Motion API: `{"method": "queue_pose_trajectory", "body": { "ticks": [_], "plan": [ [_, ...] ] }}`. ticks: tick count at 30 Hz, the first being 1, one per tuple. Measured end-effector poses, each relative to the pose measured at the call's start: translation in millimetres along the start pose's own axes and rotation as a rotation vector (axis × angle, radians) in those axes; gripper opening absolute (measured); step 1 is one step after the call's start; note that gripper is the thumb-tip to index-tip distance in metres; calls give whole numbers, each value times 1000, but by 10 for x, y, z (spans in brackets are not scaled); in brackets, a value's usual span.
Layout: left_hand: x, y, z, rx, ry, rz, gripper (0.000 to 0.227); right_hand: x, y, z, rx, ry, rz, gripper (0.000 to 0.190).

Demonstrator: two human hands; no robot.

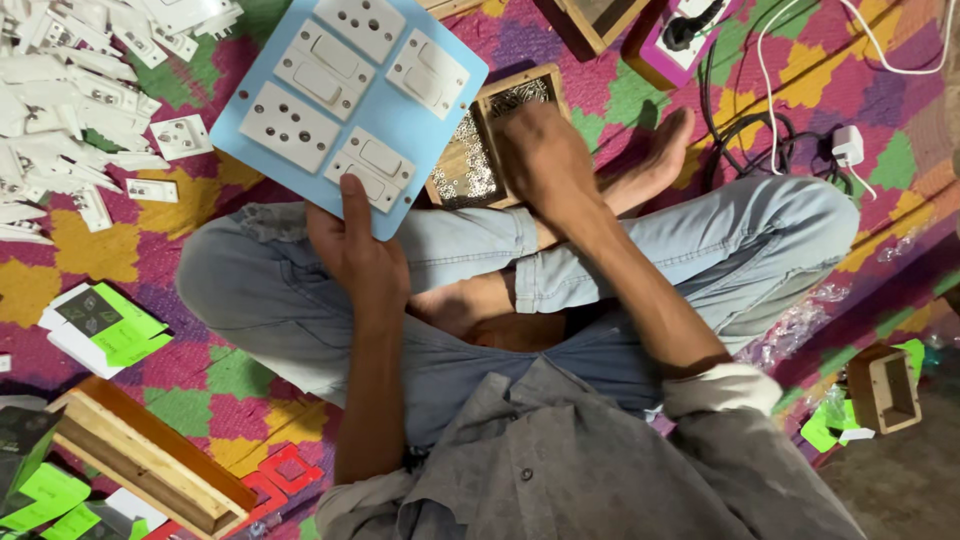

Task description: The person sits on a mat and assembles electrical switch plates by inserting small metal fasteners into pre-drilled holes. They handle beige, blue, and green switch plates, picking fasteners from a wooden box and securing them into the plates one at a time.

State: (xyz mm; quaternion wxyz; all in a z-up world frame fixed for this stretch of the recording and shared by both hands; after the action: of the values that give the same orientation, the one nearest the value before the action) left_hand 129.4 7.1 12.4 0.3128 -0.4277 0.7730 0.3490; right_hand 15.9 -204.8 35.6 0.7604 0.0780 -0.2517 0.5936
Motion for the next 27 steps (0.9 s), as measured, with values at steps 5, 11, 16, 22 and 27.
{"method": "queue_pose_trajectory", "body": {
  "ticks": [5, 11, 16, 22, 27],
  "plan": [
    [45, -1, 30, -55, 21, 84, 37, -135, 88, -102, 85, 251, 12, 32],
    [78, -1, -180, -7, -59, 109, 42, -368, 216, -354, 52, 202, -51, 17],
    [165, 0, -260, 40, -106, 133, 45, -518, 191, -406, 28, 250, -39, 16],
    [36, 96, -472, 120, -55, 90, 43, -302, 216, -289, 9, 220, -56, 16],
    [331, 26, -336, 131, -93, 164, 41, -364, 209, -162, -90, -3, -73, 25]
  ]
}}
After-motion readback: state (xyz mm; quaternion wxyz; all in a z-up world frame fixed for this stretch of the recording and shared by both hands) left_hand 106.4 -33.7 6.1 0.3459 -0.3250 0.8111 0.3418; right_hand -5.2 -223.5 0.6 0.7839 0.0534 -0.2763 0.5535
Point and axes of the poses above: each hand's wrist, its own y-axis away from the middle knuckle, its own z-axis out of the back of the hand, x = y × z, the point moved 6 cm from there along -y, towards the middle knuckle, and after that the axes turned 6 degrees about z, right-handed, at the moved point
